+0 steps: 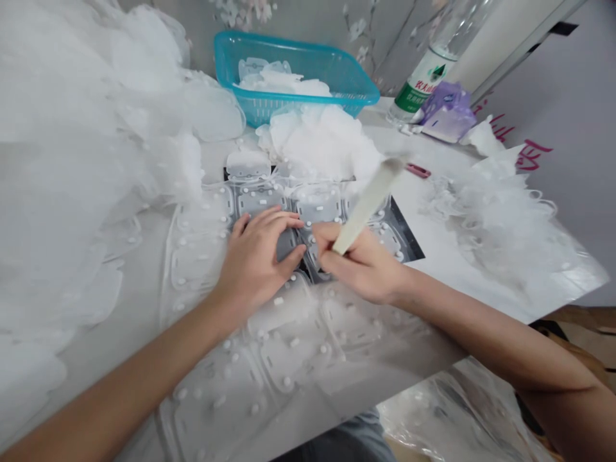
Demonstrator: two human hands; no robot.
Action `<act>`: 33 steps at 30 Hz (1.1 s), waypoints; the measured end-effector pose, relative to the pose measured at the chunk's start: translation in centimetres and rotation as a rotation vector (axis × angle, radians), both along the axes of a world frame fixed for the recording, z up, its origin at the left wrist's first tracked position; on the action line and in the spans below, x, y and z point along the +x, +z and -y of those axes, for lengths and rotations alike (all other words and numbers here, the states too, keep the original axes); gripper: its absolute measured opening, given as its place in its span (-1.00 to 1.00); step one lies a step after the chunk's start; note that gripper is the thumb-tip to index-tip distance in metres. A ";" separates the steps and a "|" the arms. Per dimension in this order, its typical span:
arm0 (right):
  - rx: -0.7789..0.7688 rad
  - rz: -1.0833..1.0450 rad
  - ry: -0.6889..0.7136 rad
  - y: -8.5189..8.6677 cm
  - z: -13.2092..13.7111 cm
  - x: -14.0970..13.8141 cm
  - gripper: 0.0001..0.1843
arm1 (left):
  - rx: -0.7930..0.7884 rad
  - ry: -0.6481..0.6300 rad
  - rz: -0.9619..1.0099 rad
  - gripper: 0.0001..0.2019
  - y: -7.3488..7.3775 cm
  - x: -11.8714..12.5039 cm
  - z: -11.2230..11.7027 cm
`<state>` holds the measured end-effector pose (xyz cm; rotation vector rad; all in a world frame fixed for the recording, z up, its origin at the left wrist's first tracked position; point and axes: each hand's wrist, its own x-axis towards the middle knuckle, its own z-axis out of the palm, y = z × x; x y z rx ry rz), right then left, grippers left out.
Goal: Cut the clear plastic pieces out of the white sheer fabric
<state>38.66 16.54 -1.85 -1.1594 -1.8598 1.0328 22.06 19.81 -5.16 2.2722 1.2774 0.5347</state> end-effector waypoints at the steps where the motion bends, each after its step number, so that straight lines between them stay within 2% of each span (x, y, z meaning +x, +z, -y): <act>1: 0.030 -0.072 -0.093 0.1 -0.1 0.4 -0.77 | 0.012 -0.016 -0.013 -0.78 0.0 0.0 0.1; 4: 0.105 -0.324 -0.382 0.3 -0.5 1.8 -0.76 | 0.070 -0.066 -0.062 -0.76 0.1 0.0 0.4; 6: 0.115 -0.423 -0.489 -0.2 -0.7 2.9 -0.76 | 0.157 -0.133 -0.102 -0.71 0.2 0.1 0.7; 9: 0.091 -0.397 -0.558 -1.8 -0.6 4.2 -0.76 | 0.301 -0.396 -0.153 -0.64 0.0 0.1 0.9; 11: 0.099 -0.335 -0.576 -2.7 -0.5 4.8 -0.77 | 0.330 -0.567 -0.174 -0.61 -0.3 0.1 0.8; 12: 0.114 -0.300 -0.580 -3.1 -0.4 5.0 -0.77 | 0.326 -0.612 -0.187 -0.60 -0.5 0.0 0.7; 17: 0.118 -0.176 -0.531 -3.7 -0.6 5.2 -0.79 | 0.312 -0.613 -0.236 -0.60 -0.7 -0.1 0.3; 29: 0.129 -0.161 -0.432 -4.0 -1.1 5.1 -0.79 | 0.371 -0.628 -0.266 -0.60 -1.1 0.0 0.1; 33: 0.119 -0.124 -0.415 -3.7 -1.1 5.0 -0.78 | 0.347 -0.613 -0.254 -0.60 -0.7 0.0 0.3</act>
